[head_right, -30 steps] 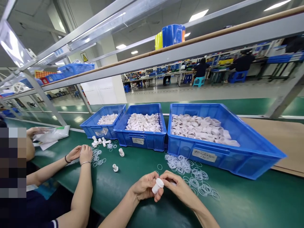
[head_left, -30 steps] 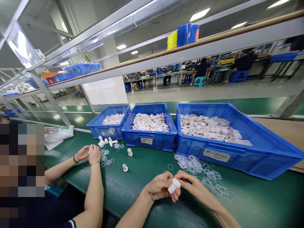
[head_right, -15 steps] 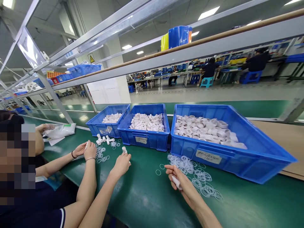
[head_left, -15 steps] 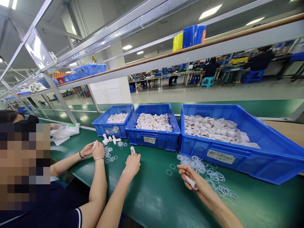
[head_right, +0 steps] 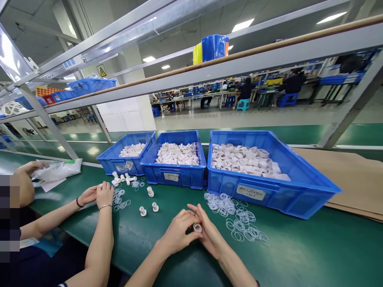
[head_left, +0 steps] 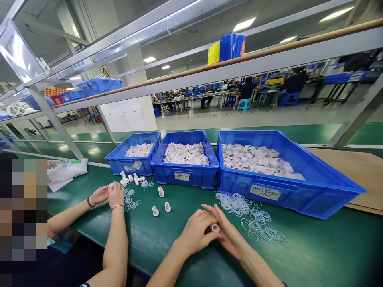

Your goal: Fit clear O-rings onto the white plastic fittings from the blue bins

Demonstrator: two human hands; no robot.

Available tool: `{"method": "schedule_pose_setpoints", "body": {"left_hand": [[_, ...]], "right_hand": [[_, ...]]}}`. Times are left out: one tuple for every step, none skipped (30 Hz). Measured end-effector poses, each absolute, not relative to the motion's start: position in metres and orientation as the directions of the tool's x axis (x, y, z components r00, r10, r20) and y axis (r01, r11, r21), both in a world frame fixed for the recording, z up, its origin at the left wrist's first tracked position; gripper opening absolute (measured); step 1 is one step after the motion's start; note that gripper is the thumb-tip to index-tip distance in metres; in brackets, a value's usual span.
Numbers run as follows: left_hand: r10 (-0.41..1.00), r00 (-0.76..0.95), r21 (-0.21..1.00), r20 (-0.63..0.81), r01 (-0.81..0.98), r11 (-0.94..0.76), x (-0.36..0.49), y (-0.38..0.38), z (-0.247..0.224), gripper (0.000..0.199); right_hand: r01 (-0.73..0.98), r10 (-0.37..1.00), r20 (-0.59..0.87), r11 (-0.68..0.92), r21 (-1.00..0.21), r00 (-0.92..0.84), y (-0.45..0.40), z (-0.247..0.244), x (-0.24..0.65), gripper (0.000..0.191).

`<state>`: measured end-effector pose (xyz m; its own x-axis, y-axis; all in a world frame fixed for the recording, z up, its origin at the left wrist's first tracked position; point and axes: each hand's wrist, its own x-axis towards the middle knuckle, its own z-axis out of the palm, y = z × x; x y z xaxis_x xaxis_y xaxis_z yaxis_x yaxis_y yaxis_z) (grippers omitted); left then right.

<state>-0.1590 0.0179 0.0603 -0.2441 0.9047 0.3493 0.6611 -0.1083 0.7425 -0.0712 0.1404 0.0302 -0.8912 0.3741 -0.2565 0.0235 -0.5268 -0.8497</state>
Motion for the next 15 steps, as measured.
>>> {"method": "schedule_pose_setpoints", "body": {"left_hand": [[0.909,-0.236,0.750,0.345,0.651,-0.115,-0.162,0.018,0.058,0.029],[0.910,-0.241,0.766,0.338,0.633,-0.116,-0.164,0.017,0.055,0.030],[0.902,-0.275,0.792,0.332,0.601,-0.108,-0.166,0.018,0.052,0.029],[0.882,-0.342,0.828,0.325,0.554,-0.090,-0.169,0.018,0.048,0.027],[0.846,-0.431,0.868,0.313,0.491,-0.071,-0.172,0.018,0.045,0.025],[0.802,-0.523,0.911,0.288,0.407,-0.062,-0.176,0.019,0.043,0.024],[0.762,-0.600,0.952,0.243,0.300,-0.068,-0.181,0.020,0.041,0.026],[0.737,-0.650,0.979,0.187,0.186,-0.085,-0.186,0.020,0.040,0.029],[0.732,-0.669,0.991,0.132,0.080,-0.105,-0.192,0.021,0.041,0.033],[0.741,-0.666,0.993,0.086,-0.007,-0.122,-0.197,0.021,0.042,0.036],[0.753,-0.656,0.989,0.054,-0.070,-0.132,-0.201,0.022,0.043,0.039],[0.760,-0.649,0.985,0.035,-0.106,-0.135,-0.204,0.022,0.044,0.040],[0.760,-0.649,0.984,0.025,-0.119,-0.134,-0.206,0.022,0.045,0.041],[0.761,-0.648,0.984,0.018,-0.125,-0.130,-0.206,0.023,0.044,0.041],[0.766,-0.643,0.983,0.007,-0.137,-0.125,-0.205,0.024,0.042,0.041]], "right_hand": [[0.017,0.378,-0.258,-0.536,-0.844,-0.889,0.141,0.031,-0.073,0.055],[0.012,0.373,-0.253,-0.541,-0.841,-0.893,0.142,0.031,-0.074,0.055],[0.007,0.363,-0.235,-0.531,-0.848,-0.902,0.144,0.031,-0.075,0.056],[0.002,0.358,-0.202,-0.487,-0.873,-0.911,0.147,0.031,-0.076,0.057],[-0.004,0.370,-0.153,-0.391,-0.920,-0.916,0.150,0.030,-0.076,0.056],[-0.011,0.397,-0.084,-0.232,-0.973,-0.914,0.154,0.028,-0.076,0.054],[-0.013,0.431,0.005,-0.016,-1.000,-0.903,0.159,0.025,-0.076,0.049],[-0.001,0.454,0.104,0.221,-0.975,-0.885,0.163,0.021,-0.076,0.044],[0.026,0.456,0.194,0.433,-0.901,-0.869,0.167,0.016,-0.076,0.038],[0.058,0.439,0.258,0.588,-0.807,-0.860,0.171,0.010,-0.075,0.034],[0.084,0.413,0.292,0.686,-0.723,-0.862,0.173,0.004,-0.075,0.032],[0.102,0.389,0.300,0.741,-0.664,-0.871,0.174,-0.001,-0.075,0.031],[0.114,0.368,0.293,0.772,-0.626,-0.882,0.174,-0.005,-0.075,0.031],[0.123,0.353,0.283,0.791,-0.600,-0.892,0.174,-0.008,-0.075,0.030],[0.130,0.345,0.277,0.803,-0.581,-0.897,0.173,-0.010,-0.075,0.029]]}}
